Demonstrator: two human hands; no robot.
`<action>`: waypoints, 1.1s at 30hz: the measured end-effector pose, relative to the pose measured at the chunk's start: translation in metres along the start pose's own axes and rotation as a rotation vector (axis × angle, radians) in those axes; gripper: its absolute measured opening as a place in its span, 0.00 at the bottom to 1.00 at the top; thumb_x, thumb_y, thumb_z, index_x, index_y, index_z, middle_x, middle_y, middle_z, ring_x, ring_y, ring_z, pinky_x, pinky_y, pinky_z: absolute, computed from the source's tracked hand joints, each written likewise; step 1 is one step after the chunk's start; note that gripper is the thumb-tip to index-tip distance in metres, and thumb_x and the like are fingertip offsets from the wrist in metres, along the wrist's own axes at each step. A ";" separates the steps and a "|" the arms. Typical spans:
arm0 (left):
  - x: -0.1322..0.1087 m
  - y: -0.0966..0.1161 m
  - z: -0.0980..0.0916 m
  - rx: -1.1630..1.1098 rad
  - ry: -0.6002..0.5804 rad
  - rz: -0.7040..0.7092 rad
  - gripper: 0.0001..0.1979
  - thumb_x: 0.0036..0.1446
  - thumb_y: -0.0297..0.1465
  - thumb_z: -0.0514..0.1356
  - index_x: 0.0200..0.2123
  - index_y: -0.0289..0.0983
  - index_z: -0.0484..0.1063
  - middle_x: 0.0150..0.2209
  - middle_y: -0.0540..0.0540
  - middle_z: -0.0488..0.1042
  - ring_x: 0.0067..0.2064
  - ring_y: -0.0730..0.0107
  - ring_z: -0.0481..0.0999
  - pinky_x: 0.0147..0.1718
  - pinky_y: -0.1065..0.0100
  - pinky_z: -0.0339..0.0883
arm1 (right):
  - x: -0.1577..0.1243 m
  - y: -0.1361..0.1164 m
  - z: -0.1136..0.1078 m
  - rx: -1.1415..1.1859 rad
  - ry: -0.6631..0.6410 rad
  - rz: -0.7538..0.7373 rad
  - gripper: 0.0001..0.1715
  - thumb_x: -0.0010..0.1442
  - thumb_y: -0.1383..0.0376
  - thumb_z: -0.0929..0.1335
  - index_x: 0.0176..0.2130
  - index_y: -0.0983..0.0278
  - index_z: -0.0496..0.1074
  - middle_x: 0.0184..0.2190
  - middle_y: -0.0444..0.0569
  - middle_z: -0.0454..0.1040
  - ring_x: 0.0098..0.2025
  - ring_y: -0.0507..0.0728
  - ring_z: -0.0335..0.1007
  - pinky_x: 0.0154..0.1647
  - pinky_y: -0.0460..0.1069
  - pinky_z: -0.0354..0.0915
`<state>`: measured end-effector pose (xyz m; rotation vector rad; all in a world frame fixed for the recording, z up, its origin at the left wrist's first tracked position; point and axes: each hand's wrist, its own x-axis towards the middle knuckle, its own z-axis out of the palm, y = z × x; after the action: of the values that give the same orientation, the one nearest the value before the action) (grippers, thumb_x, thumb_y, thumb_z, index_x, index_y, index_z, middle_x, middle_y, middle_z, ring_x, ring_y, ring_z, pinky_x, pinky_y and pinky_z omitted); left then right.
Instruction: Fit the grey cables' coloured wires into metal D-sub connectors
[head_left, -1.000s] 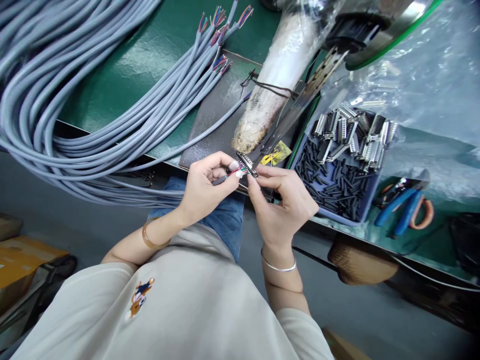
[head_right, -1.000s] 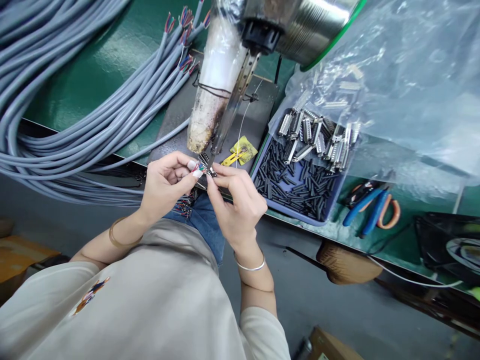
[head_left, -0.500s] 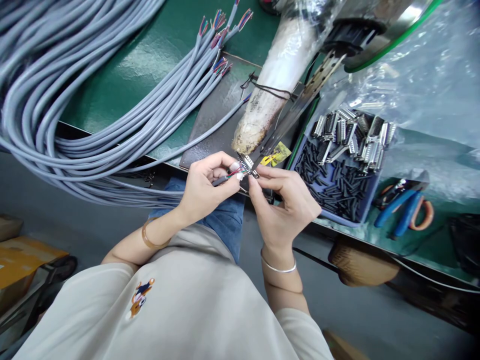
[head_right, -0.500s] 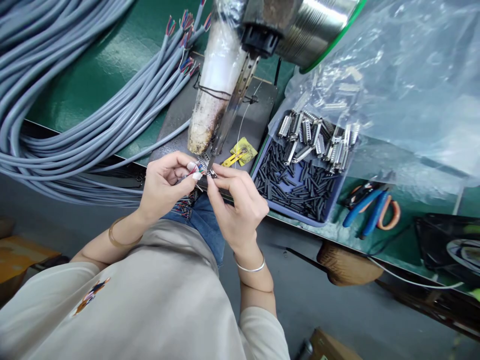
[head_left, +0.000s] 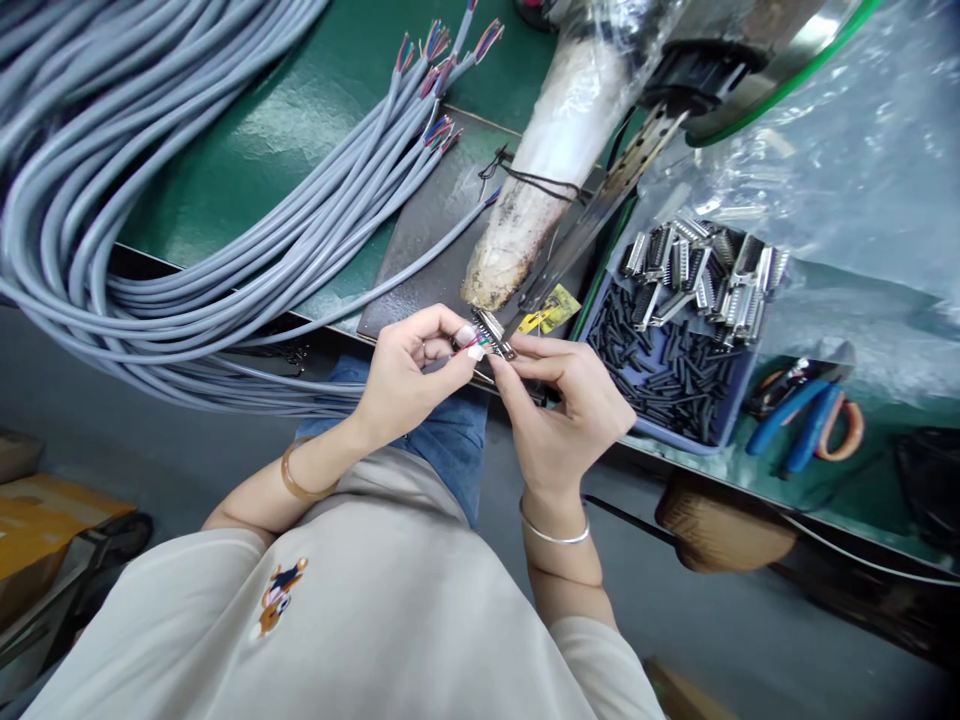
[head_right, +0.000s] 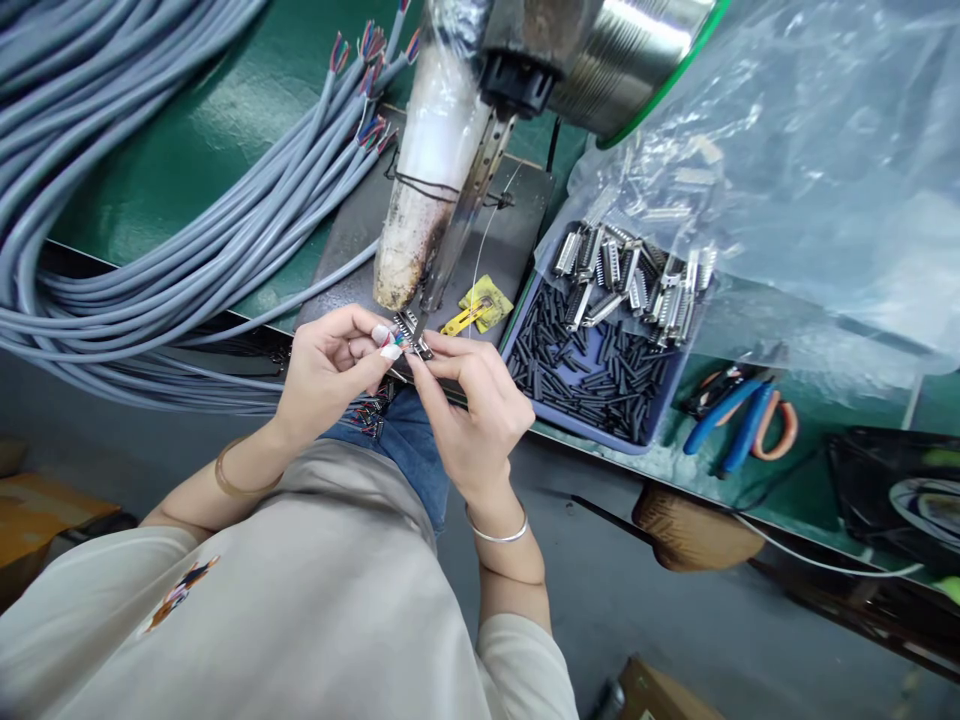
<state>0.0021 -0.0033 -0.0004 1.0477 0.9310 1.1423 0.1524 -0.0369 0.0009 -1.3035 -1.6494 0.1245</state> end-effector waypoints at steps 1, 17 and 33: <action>-0.001 0.000 0.001 0.018 0.009 0.010 0.09 0.51 0.28 0.69 0.29 0.35 0.70 0.25 0.54 0.69 0.20 0.86 0.63 0.17 0.79 0.57 | 0.000 0.000 0.000 -0.007 0.003 -0.005 0.10 0.58 0.71 0.77 0.34 0.60 0.74 0.36 0.42 0.83 0.39 0.53 0.82 0.41 0.49 0.76; 0.000 0.000 -0.003 0.039 -0.011 0.066 0.07 0.52 0.25 0.68 0.29 0.34 0.72 0.30 0.51 0.74 0.21 0.86 0.65 0.19 0.78 0.59 | 0.000 0.001 -0.003 -0.050 -0.031 -0.072 0.11 0.58 0.72 0.76 0.34 0.61 0.72 0.40 0.45 0.84 0.40 0.52 0.82 0.40 0.47 0.76; -0.011 -0.004 -0.004 0.067 -0.043 -0.003 0.07 0.50 0.25 0.66 0.35 0.34 0.75 0.31 0.48 0.77 0.29 0.79 0.73 0.28 0.77 0.66 | -0.021 0.005 -0.016 -0.041 0.013 -0.033 0.07 0.64 0.70 0.72 0.41 0.60 0.74 0.37 0.44 0.84 0.34 0.52 0.83 0.33 0.45 0.76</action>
<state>-0.0027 -0.0138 -0.0051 1.1204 0.9425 1.0880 0.1660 -0.0583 -0.0069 -1.3043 -1.6694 0.0625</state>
